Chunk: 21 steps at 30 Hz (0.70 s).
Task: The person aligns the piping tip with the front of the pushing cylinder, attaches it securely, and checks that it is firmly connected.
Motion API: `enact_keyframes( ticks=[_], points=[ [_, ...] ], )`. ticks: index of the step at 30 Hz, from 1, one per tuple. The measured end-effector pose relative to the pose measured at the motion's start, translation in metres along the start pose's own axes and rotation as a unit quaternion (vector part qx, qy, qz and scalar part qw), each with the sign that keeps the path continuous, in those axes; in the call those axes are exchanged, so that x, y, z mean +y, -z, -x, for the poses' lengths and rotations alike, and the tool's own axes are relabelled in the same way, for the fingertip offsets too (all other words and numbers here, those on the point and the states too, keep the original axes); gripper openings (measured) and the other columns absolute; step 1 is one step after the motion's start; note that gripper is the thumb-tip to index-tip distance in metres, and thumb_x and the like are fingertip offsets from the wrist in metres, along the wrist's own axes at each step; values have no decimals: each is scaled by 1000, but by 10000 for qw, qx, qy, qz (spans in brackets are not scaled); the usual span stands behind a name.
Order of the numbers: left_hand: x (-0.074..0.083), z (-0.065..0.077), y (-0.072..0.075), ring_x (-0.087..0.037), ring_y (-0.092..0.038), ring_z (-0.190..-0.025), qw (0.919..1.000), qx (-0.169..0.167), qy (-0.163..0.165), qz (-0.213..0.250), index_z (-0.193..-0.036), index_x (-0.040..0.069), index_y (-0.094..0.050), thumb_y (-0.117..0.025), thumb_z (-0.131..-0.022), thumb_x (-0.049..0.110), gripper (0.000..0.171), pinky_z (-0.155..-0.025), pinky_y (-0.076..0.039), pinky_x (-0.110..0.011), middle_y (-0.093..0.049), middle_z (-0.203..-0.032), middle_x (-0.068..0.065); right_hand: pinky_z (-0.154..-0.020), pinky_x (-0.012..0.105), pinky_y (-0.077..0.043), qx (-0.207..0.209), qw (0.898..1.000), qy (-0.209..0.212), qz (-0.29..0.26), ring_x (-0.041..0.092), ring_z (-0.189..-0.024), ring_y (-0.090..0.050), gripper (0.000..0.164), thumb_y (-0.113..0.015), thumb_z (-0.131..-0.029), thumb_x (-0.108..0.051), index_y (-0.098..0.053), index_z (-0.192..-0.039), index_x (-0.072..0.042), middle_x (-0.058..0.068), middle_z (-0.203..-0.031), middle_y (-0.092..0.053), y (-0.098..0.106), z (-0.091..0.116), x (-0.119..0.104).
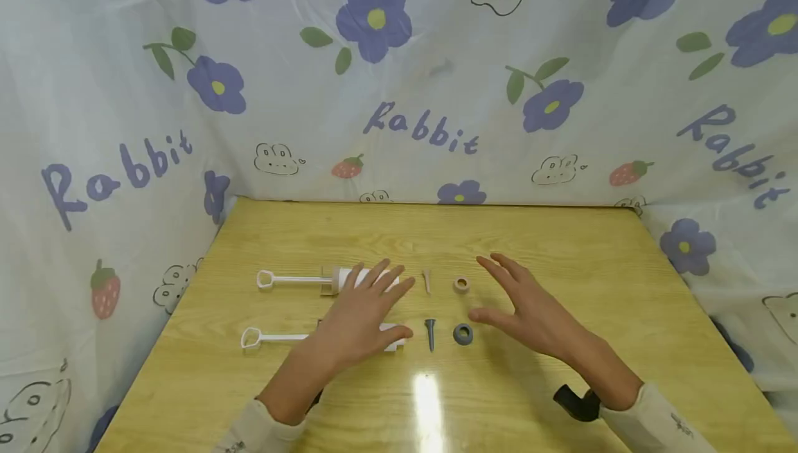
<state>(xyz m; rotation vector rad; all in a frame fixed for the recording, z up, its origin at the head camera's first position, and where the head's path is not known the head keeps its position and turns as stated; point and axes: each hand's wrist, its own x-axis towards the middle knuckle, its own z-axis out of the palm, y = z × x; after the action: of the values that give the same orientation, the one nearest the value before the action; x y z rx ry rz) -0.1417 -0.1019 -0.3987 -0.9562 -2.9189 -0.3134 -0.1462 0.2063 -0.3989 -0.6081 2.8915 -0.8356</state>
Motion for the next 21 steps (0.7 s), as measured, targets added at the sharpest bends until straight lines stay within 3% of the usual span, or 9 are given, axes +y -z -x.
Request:
enact_keyframes(
  ticks=[4,9,12,16,21],
  points=[
    [25,-11,-13,-29,-48,-145,9939,-34,-591,-935,-142,22,-62,-82,-89,32,57,-120,-37,-57,-56,-153,-4,-103,62,-52,-233,9997,115,-40,42,-142,-50,82,-67,-94,-61,-37,-161,-25,13,-162,-39,-8,2,-1],
    [43,-28,-35,-18,-57,-134,9740,-375,-1109,-1938,-131,28,-69,-80,-92,21,42,-116,-45,-45,-64,-141,4,-87,39,-59,-605,9974,268,-292,32,-118,-64,67,-76,-94,-39,-52,-151,-12,10,-145,-56,-28,0,-1],
    [46,-34,-46,-14,-62,-127,9660,-588,-1173,-2230,-125,30,-72,-78,-94,21,33,-115,-46,-42,-68,-131,9,-79,30,-56,-608,9973,247,-324,27,-108,-65,58,-79,-92,-27,-60,-142,-5,11,-136,-62,-41,-1,3],
    [49,-37,-57,-11,-65,-116,9577,-822,-1215,-2477,-120,31,-74,-75,-96,23,26,-110,-49,-36,-70,-120,11,-76,27,-55,-455,9986,189,-175,23,-98,-65,50,-82,-88,-18,-66,-132,-1,11,-125,-66,-56,0,6],
    [54,-39,-65,-7,-64,-93,9547,-871,-1277,-2542,-111,29,-76,-74,-96,24,15,-87,-51,-24,-69,-103,12,-70,23,-50,-409,9985,-185,-301,14,-86,-58,45,-84,-85,-14,-68,-125,0,8,-113,-66,-70,1,7]
  ],
)
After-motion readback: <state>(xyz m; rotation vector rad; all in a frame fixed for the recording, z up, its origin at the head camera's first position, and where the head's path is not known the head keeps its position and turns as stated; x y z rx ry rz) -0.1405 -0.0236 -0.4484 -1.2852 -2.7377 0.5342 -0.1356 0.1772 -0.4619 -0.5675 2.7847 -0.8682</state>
